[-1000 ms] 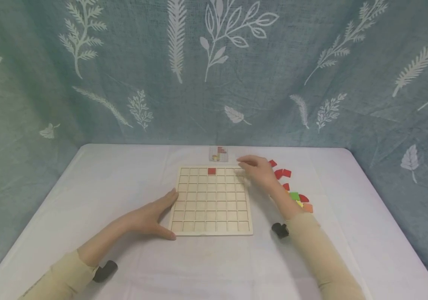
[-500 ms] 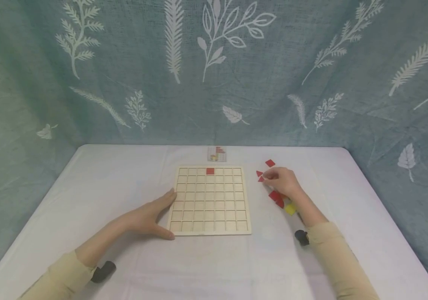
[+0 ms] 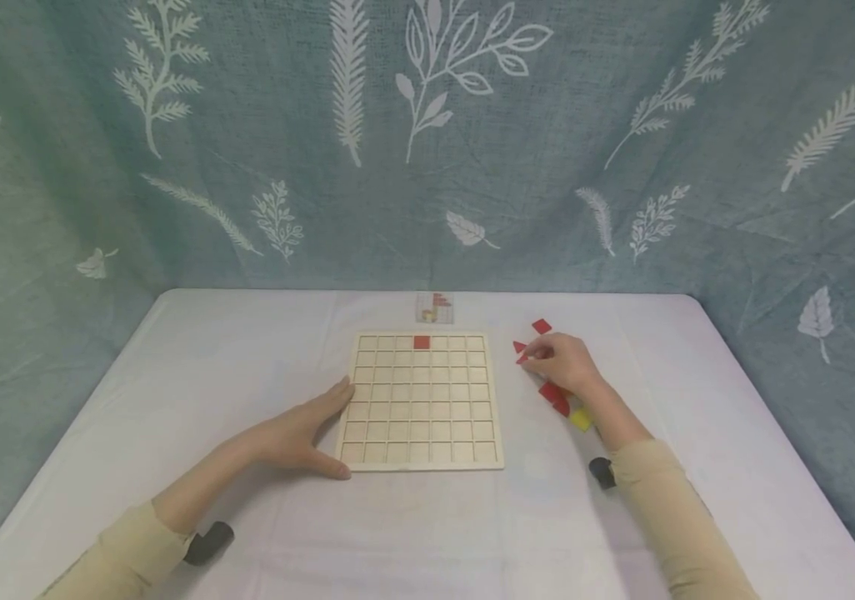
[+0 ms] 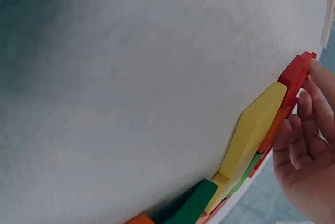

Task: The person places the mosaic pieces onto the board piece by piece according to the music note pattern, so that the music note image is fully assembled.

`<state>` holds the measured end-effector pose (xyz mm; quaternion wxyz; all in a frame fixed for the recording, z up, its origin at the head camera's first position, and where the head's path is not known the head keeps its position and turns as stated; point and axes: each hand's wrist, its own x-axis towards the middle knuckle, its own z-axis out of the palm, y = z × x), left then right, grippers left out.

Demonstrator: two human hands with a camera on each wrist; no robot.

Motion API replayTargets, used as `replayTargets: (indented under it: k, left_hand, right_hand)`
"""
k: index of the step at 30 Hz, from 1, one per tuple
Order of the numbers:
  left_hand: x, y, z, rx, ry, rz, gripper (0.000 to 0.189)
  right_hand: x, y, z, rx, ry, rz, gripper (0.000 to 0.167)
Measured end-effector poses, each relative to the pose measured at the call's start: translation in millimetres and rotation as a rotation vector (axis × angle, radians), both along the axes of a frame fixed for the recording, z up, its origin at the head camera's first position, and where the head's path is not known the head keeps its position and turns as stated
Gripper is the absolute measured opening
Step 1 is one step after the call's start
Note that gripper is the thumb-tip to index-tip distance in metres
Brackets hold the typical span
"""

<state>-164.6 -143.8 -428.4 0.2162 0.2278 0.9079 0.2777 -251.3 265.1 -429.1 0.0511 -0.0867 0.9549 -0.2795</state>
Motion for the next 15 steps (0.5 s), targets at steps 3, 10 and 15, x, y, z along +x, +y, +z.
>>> replayTargets:
  k: [3, 10, 15]
  left_hand:
    - [-0.3, -0.3, -1.3, 0.004, 0.001, -0.002, 0.126]
    - [-0.3, -2.6, -3.8, -0.001, 0.004, -0.019, 0.125]
    - [0.6, -3.6, -3.7, -0.034, 0.026, -0.023, 0.123]
  right_hand:
    - [0.1, -1.3, -0.6, 0.006, 0.014, -0.016, 0.021]
    - [-1.3, -19.6, 0.6, -0.148, 0.016, -0.027, 0.03]
    - [-6.7, -50.0, 0.4, -0.201, -0.021, -0.029, 0.034]
